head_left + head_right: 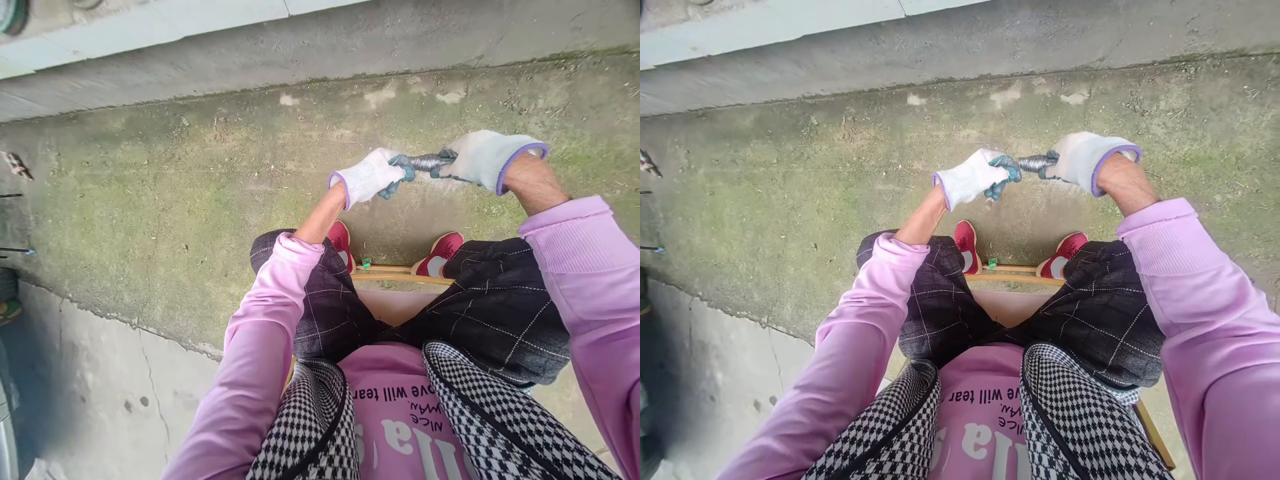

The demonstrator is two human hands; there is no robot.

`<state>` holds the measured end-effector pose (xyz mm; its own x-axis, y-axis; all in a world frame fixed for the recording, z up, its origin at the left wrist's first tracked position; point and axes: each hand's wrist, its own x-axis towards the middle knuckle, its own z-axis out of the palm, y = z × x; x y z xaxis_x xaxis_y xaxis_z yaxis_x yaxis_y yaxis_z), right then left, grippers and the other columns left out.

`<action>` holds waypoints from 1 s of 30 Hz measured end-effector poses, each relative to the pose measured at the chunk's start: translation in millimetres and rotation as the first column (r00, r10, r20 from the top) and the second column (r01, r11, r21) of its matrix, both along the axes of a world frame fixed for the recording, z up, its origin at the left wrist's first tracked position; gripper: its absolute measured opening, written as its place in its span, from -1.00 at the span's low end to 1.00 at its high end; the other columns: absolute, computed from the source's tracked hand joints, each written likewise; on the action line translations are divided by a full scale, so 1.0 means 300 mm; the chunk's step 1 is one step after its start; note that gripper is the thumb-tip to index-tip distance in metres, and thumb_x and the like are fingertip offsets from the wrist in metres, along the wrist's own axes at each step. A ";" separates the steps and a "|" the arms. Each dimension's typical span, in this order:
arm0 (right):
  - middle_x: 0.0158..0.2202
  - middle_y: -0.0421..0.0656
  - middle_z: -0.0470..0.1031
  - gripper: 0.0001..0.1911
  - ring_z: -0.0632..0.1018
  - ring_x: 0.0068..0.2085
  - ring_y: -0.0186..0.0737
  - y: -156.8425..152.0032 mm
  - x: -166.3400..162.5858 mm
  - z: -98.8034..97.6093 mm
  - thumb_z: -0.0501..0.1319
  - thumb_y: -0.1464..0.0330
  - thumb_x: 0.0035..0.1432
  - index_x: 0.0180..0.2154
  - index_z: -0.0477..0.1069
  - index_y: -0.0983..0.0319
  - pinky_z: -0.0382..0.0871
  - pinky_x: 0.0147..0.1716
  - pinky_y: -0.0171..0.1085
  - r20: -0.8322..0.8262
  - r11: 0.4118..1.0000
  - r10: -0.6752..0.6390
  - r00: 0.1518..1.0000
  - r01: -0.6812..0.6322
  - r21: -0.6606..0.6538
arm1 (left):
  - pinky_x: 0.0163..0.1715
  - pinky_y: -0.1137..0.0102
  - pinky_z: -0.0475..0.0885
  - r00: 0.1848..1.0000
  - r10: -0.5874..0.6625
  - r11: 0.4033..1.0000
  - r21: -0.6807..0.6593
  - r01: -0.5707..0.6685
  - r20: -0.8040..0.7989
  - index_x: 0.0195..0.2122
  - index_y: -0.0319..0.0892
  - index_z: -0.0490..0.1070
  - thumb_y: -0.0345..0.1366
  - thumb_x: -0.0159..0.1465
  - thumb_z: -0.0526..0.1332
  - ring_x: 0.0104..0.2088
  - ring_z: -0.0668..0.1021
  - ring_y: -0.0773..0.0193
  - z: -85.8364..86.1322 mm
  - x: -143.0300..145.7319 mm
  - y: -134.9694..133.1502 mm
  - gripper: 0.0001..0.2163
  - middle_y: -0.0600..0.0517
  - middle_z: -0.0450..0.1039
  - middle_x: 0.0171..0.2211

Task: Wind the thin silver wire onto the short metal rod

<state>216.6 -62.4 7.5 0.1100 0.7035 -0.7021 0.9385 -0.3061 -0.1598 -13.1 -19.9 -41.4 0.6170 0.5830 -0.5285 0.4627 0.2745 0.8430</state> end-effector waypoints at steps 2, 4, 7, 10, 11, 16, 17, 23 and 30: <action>-0.39 -0.11 0.43 -0.66 0.39 -0.37 -0.19 0.000 0.004 0.008 0.53 0.45 0.80 -0.16 0.57 0.25 0.21 -0.36 -0.22 -0.190 0.970 -0.218 0.957 0.233 0.062 | -0.35 0.40 0.36 1.000 0.015 0.997 -0.076 -0.014 0.024 -0.18 -0.16 0.62 -0.47 0.58 0.32 -0.45 0.43 0.32 0.030 0.016 -0.017 -0.83 0.08 0.43 -0.46; -0.35 -0.12 0.46 -0.74 0.39 -0.38 -0.23 -0.018 0.012 0.018 0.45 0.51 0.80 -0.11 0.57 0.26 0.26 -0.42 -0.29 -0.509 0.891 -0.374 0.776 0.453 0.037 | -0.32 0.40 0.40 0.999 0.032 0.996 -0.084 -0.029 0.042 -0.17 -0.16 0.62 -0.50 0.59 0.31 -0.43 0.47 0.32 0.055 0.024 -0.014 -0.82 0.08 0.45 -0.45; -0.34 -0.15 0.43 -0.77 0.34 -0.41 -0.26 -0.060 0.040 0.032 0.57 0.40 0.67 -0.08 0.57 0.24 0.26 -0.50 -0.34 -0.776 0.842 -0.383 0.501 0.535 -0.070 | -0.16 0.35 0.53 0.996 0.050 0.999 -0.014 -0.049 0.079 -0.26 -0.15 0.61 -0.55 0.63 0.25 -0.35 0.52 0.31 0.069 0.012 0.022 -0.70 0.04 0.51 -0.40; -0.33 -0.15 0.43 -0.71 0.36 -0.42 -0.24 -0.087 0.076 0.044 0.66 0.25 0.49 -0.01 0.65 0.22 0.28 -0.50 -0.32 -0.819 0.890 -0.362 0.445 0.426 -0.162 | -0.05 0.30 0.58 0.992 0.059 0.993 0.091 -0.070 0.115 -0.38 -0.12 0.59 -0.47 0.59 0.33 -0.29 0.53 0.29 0.045 -0.017 0.074 -0.67 -0.02 0.60 -0.32; -0.33 -0.14 0.45 -0.74 0.38 -0.42 -0.23 -0.089 0.083 0.047 0.64 0.27 0.45 0.01 0.69 0.22 0.30 -0.49 -0.32 -0.806 0.907 -0.362 0.469 0.377 -0.188 | -0.08 0.29 0.58 0.991 0.078 0.988 0.124 -0.092 0.112 -0.42 -0.10 0.56 -0.42 0.53 0.39 -0.28 0.54 0.27 0.031 -0.026 0.089 -0.69 -0.04 0.61 -0.31; -0.36 -0.11 0.54 -0.86 0.38 -0.46 -0.27 -0.066 0.038 0.033 0.56 0.42 0.64 -0.10 0.72 0.30 0.22 -0.49 -0.30 -0.493 0.971 -0.188 0.849 0.086 -0.223 | -0.28 0.31 0.46 0.996 0.081 0.976 0.197 -0.088 0.043 -0.45 -0.07 0.55 -0.25 0.33 0.52 -0.27 0.57 0.15 -0.032 -0.034 0.100 -0.76 -0.06 0.55 -0.38; -0.38 -0.12 0.53 -0.77 0.37 -0.47 -0.27 -0.056 0.021 0.026 0.57 0.39 0.72 -0.13 0.71 0.30 0.20 -0.47 -0.28 -0.370 0.978 -0.101 0.924 0.024 -0.208 | -0.31 0.31 0.41 0.998 0.060 0.979 0.193 -0.063 0.022 -0.46 -0.08 0.54 -0.27 0.34 0.50 -0.30 0.52 0.18 -0.032 -0.028 0.088 -0.75 -0.05 0.52 -0.40; -0.40 -0.13 0.47 -0.62 0.36 -0.40 -0.19 -0.004 -0.020 0.024 0.58 0.23 0.88 -0.09 0.68 0.28 0.24 -0.27 -0.17 0.081 0.996 0.060 0.995 -0.055 -0.064 | -0.19 0.22 0.49 0.994 -0.110 0.993 -0.047 0.109 -0.020 -0.17 -0.17 0.76 -0.39 0.36 0.44 -0.31 0.56 0.16 0.026 -0.007 0.013 -0.92 0.01 0.50 -0.45; -0.37 -0.16 0.42 -0.69 0.36 -0.45 -0.28 -0.055 -0.028 0.060 0.41 0.58 0.74 -0.18 0.53 0.26 0.22 -0.51 -0.34 -0.670 0.837 -0.415 0.616 0.547 -0.015 | -0.11 0.14 0.55 0.992 -0.045 0.997 -0.055 0.052 0.118 -0.09 -0.18 0.82 -0.28 0.47 0.42 -0.31 0.61 0.14 0.001 -0.025 0.061 -0.84 -0.08 0.66 -0.36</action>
